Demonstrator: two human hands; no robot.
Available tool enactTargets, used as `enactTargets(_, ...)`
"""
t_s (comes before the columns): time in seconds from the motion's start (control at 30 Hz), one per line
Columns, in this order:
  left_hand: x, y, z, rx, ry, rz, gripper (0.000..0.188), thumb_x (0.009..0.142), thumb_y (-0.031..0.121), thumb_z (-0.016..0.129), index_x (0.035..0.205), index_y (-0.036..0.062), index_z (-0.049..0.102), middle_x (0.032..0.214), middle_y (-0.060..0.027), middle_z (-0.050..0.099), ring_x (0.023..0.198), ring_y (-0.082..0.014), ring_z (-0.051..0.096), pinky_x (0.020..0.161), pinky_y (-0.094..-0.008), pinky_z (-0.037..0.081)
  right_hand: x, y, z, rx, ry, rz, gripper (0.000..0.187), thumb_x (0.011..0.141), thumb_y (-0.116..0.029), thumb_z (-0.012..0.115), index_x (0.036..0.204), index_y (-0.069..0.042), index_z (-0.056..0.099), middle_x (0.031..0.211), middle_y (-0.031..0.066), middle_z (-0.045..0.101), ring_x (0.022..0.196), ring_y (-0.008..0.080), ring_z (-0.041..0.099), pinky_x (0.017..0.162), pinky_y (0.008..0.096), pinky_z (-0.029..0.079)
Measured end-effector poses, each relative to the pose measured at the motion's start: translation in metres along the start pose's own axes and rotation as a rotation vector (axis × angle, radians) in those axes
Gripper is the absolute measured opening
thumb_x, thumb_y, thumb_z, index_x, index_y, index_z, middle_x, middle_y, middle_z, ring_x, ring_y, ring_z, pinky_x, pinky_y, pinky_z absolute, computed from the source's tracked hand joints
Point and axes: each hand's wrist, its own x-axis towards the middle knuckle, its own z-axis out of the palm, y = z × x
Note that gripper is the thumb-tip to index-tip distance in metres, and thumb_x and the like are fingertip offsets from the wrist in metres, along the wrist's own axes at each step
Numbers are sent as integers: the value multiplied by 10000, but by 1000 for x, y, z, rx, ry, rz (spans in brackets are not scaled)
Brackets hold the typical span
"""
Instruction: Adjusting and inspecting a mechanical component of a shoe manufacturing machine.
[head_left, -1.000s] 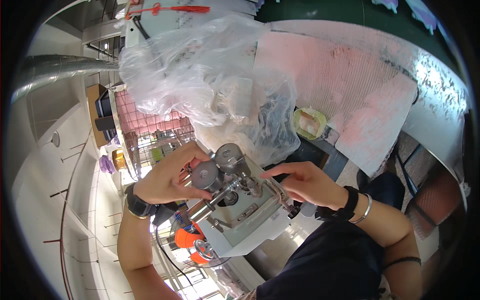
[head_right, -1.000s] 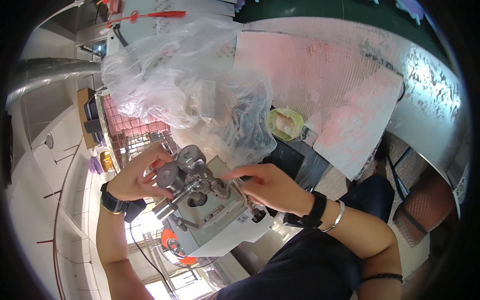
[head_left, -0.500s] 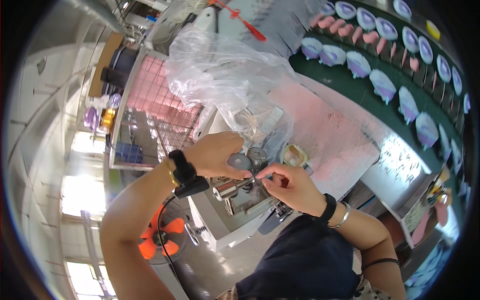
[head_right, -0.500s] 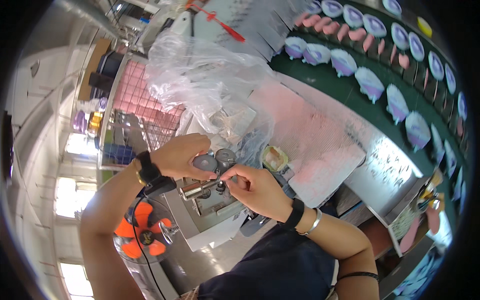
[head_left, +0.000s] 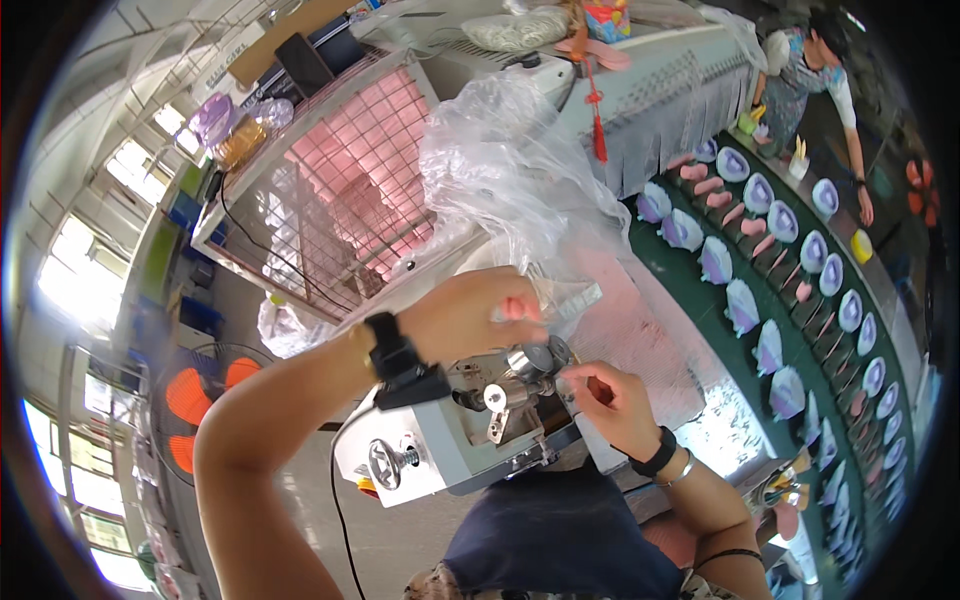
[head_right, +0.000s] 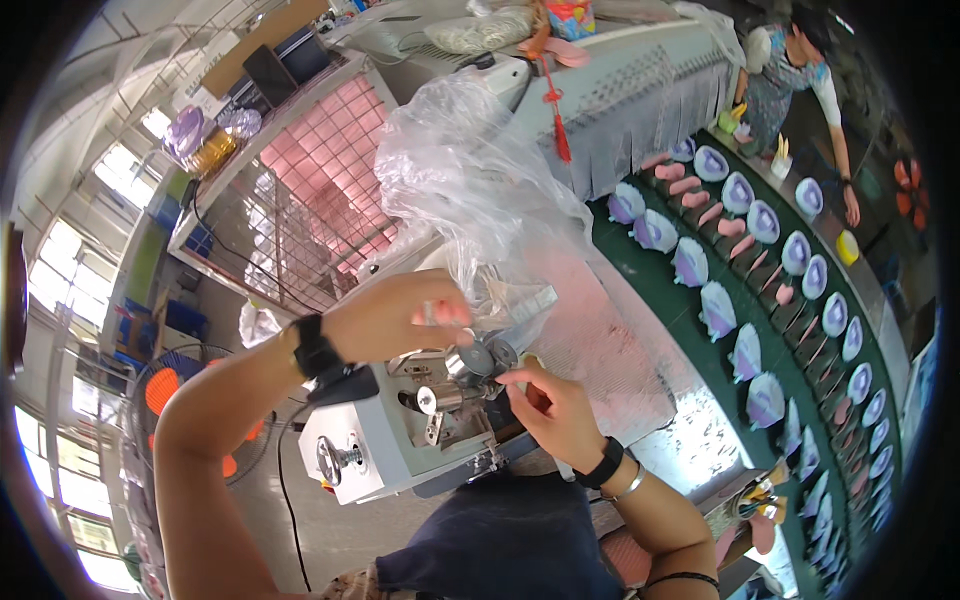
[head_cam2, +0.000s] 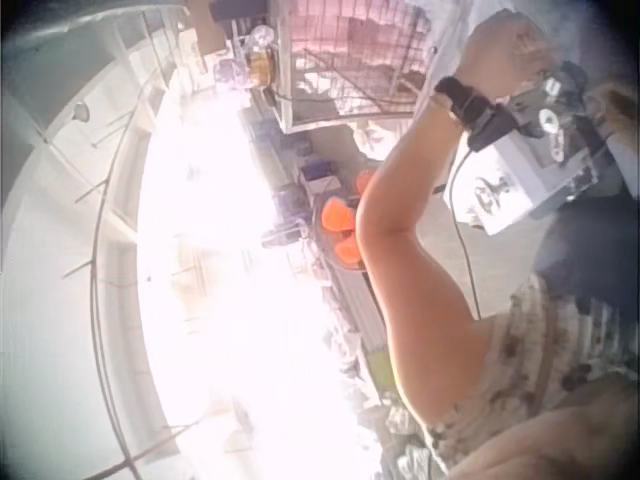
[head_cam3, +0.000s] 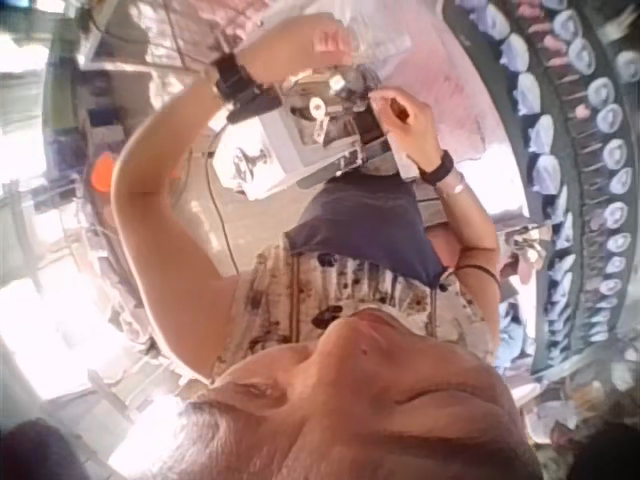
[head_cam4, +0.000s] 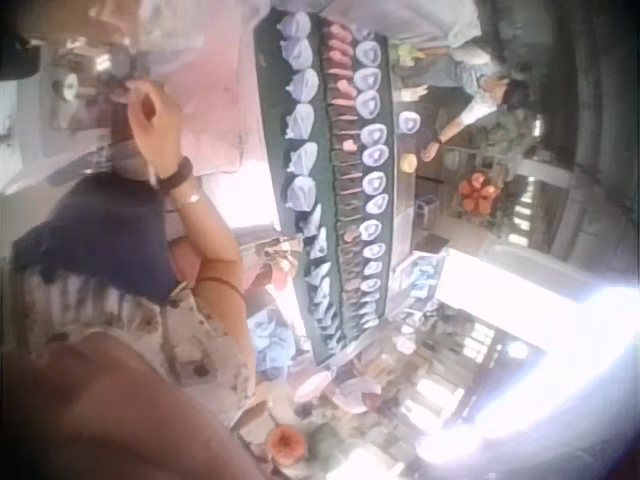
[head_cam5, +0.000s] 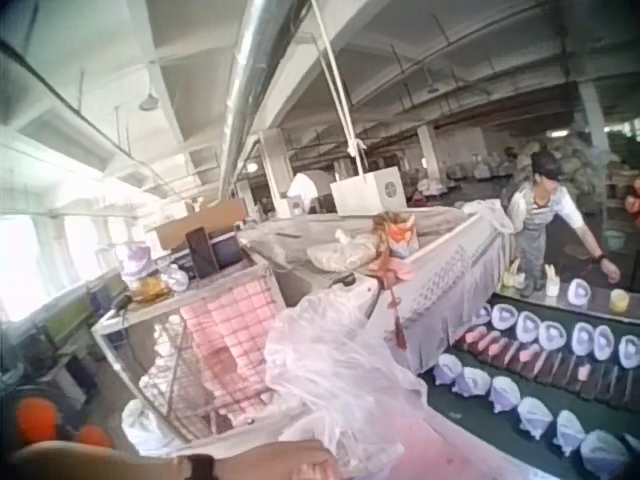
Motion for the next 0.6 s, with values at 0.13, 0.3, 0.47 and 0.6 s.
enactTargets(0.13,-54,1,15,-491,68,-361,172,962,193,571,1007,40,636,840,1,635,757,-119,608,648,-267,497,-8,-15,-7,-15,31,112,136,895,-38,624,1019,-55,677,576,-62,407,534,7,346,484,211,275)
enactTargets(0.3,-67,-22,58,-798,-15,-500,207,950,199,566,962,16,662,896,-66,663,832,-149,647,722,-293,548,-7,-34,2,15,87,197,120,910,-34,613,1012,-35,676,597,-82,427,539,-4,341,490,197,256)
enactTargets(0.47,-48,-31,84,-1117,91,-687,310,998,235,522,1120,-16,655,1039,-67,687,915,-121,645,807,-261,525,-6,-36,11,8,110,128,118,911,-43,617,1013,-32,676,587,-75,428,534,1,329,486,207,247)
enactTargets(0.6,-46,-17,85,-1130,178,-729,325,969,298,586,1088,10,677,1004,-40,692,883,-98,629,780,-245,506,-18,-24,2,-4,142,130,122,908,-39,614,1013,-33,676,575,-68,418,531,7,317,483,212,241)
